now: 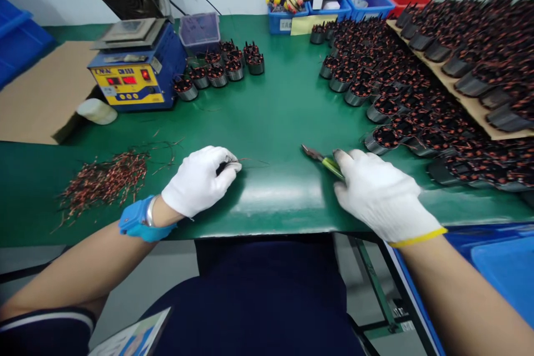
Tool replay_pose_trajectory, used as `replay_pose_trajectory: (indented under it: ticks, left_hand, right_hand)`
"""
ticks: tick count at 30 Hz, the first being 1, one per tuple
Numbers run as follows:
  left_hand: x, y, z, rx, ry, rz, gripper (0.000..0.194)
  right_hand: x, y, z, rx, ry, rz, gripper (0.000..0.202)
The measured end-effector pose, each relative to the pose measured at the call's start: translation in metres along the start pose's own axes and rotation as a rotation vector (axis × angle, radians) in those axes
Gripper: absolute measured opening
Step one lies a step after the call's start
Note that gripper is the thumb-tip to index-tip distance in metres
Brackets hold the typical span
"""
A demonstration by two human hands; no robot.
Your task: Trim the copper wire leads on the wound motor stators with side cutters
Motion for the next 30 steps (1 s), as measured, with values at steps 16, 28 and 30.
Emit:
replay_pose_trajectory:
  ticks: [16,28,30]
  left_hand:
    - [0.001,-0.002,0.001,0.015,-0.046,0.05,0.02]
    - [0.003,-0.002,0.002,0.047,-0.025,0.11,0.019]
    - [0.003,-0.002,0.002,0.041,-0.013,0.094,0.019]
  right_hand:
    - [-0.01,0.116,-0.003,-0.131,0.577,1.983,0.075]
    - [-0.022,0.126,0.017,0.01,0.585,1.795,0.067]
    - [-0.021,0.125,0.02,-0.007,0.581,1.727,0.064]
Point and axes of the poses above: each hand's wrist, its own z-axis towards the middle knuckle, its own x-axis out of the palm, y = z × x, the point moved 5 cm from there along z, towards the middle knuckle, and after that the axes turned 9 degrees about -x, right-handed, at the moved point
